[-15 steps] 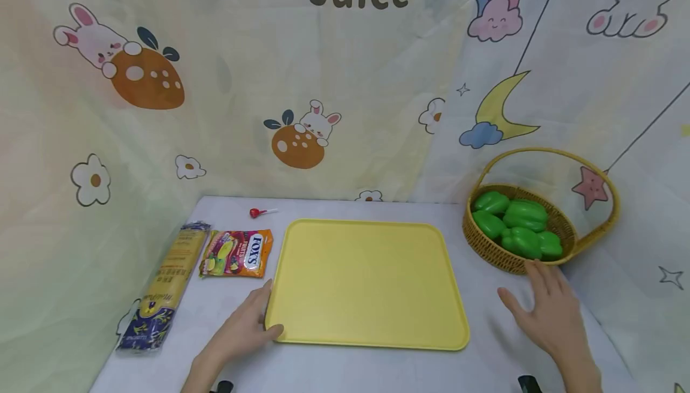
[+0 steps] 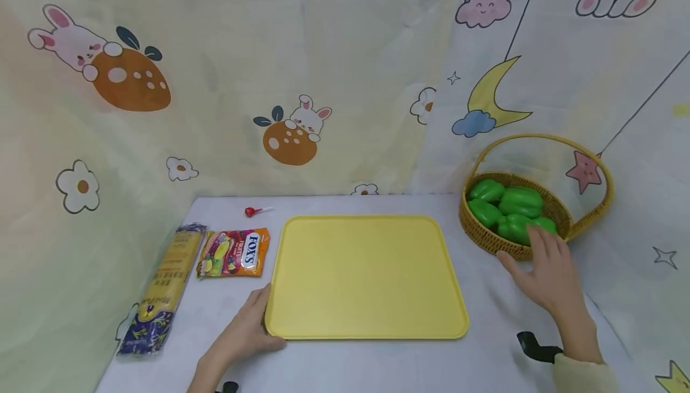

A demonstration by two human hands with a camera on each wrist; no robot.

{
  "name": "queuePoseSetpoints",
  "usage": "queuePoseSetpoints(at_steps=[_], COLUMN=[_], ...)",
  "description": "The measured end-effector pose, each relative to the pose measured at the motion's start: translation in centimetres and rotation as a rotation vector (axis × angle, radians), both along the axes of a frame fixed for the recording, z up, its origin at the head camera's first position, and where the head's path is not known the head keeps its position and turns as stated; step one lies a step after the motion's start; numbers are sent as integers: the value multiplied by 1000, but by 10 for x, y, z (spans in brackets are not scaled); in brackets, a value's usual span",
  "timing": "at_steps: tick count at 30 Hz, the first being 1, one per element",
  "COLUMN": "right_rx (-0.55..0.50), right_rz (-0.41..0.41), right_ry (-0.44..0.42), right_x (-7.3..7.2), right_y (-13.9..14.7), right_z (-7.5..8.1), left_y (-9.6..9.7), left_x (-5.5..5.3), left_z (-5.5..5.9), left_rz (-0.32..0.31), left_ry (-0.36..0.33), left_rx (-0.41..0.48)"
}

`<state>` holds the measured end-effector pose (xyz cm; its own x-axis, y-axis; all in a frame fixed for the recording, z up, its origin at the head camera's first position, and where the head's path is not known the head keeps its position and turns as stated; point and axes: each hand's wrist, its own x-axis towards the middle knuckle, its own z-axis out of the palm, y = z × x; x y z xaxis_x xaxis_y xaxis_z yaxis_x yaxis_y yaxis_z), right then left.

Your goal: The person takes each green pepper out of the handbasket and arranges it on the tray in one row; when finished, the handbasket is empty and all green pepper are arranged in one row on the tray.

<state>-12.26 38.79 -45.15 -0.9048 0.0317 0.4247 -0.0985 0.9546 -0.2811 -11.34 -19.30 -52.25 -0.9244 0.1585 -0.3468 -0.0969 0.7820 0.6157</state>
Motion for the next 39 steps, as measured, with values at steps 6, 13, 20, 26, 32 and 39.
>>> queuePoseSetpoints(at_steps=[6, 13, 20, 26, 32, 39], right_rx=[-7, -22, -43, -70, -84, -78], right_rz=[-26, -66, -105, -120, -127, -138], right_ry=[-64, -178, -229, -264, -278, -307], right_x=[-19, -39, -50, -54, -57, -59], right_y=[12, 27, 44, 52, 56, 60], right_z=[6, 3, -11, -14, -17, -24], left_y=[-1, -2, -3, -4, -4, -4], left_x=[-1, -1, -1, 0, 0, -1], left_z=[-3, -6, -5, -6, -5, -5], left_rz=[12, 25, 23, 30, 39, 46], left_ry=[20, 30, 34, 37, 38, 19], left_rx=[24, 62, 77, 89, 80, 77])
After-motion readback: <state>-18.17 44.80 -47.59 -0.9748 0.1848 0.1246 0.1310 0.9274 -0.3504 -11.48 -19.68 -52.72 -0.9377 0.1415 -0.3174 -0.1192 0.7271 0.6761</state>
